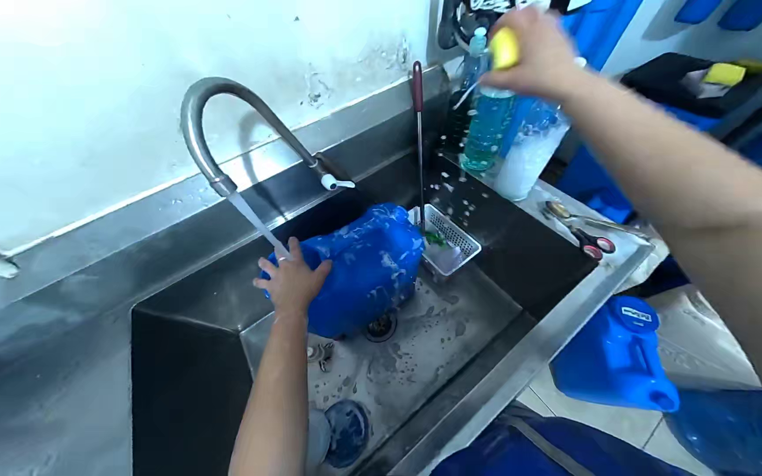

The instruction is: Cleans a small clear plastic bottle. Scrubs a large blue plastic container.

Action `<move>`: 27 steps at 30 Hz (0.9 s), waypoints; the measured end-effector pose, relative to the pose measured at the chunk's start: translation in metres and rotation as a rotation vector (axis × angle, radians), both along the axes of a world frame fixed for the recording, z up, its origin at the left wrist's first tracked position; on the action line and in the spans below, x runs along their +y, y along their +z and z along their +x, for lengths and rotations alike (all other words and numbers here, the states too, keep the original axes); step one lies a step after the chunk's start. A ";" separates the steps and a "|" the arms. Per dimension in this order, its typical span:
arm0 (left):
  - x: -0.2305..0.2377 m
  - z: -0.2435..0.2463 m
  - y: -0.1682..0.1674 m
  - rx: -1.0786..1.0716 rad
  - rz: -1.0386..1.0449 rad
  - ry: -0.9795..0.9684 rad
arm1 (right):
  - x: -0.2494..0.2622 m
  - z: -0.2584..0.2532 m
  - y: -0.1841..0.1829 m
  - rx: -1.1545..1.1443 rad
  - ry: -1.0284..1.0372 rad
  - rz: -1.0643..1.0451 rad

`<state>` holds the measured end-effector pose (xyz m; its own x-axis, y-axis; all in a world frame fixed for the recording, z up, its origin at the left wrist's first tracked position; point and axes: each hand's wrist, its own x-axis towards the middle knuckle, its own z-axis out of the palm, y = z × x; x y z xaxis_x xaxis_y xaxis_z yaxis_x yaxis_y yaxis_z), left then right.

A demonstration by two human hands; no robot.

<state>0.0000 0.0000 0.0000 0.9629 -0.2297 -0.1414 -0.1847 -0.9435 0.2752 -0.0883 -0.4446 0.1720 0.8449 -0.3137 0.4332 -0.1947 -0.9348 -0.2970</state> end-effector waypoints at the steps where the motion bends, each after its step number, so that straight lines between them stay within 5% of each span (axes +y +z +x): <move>1: -0.004 0.000 0.004 0.020 0.048 0.005 | -0.032 -0.011 -0.003 0.068 -0.119 0.011; 3: -0.021 -0.005 0.015 0.042 0.155 0.003 | -0.064 -0.028 -0.015 0.172 -0.232 0.075; 5: -0.051 -0.022 0.027 -0.001 0.121 -0.097 | -0.038 -0.034 -0.023 0.201 -0.175 0.059; 9: -0.155 -0.068 0.040 0.024 -0.335 -0.389 | 0.058 -0.038 -0.008 0.088 0.256 -0.011; 12: -0.213 -0.087 0.047 -0.096 -0.650 -0.370 | 0.056 -0.048 0.002 -0.200 0.281 0.255; 14: -0.218 -0.077 0.065 -0.230 -0.419 -0.440 | 0.023 -0.053 -0.034 -0.288 0.110 0.503; 19: -0.239 -0.071 0.105 -0.315 0.358 -0.722 | 0.028 -0.052 -0.214 -0.193 -0.186 1.504; 23: -0.259 -0.077 0.111 -0.393 0.744 -0.871 | 0.068 -0.049 -0.263 -0.012 -0.127 2.095; 27: -0.250 -0.074 0.134 -0.477 0.771 -0.941 | 0.069 -0.047 -0.274 0.028 -0.037 2.451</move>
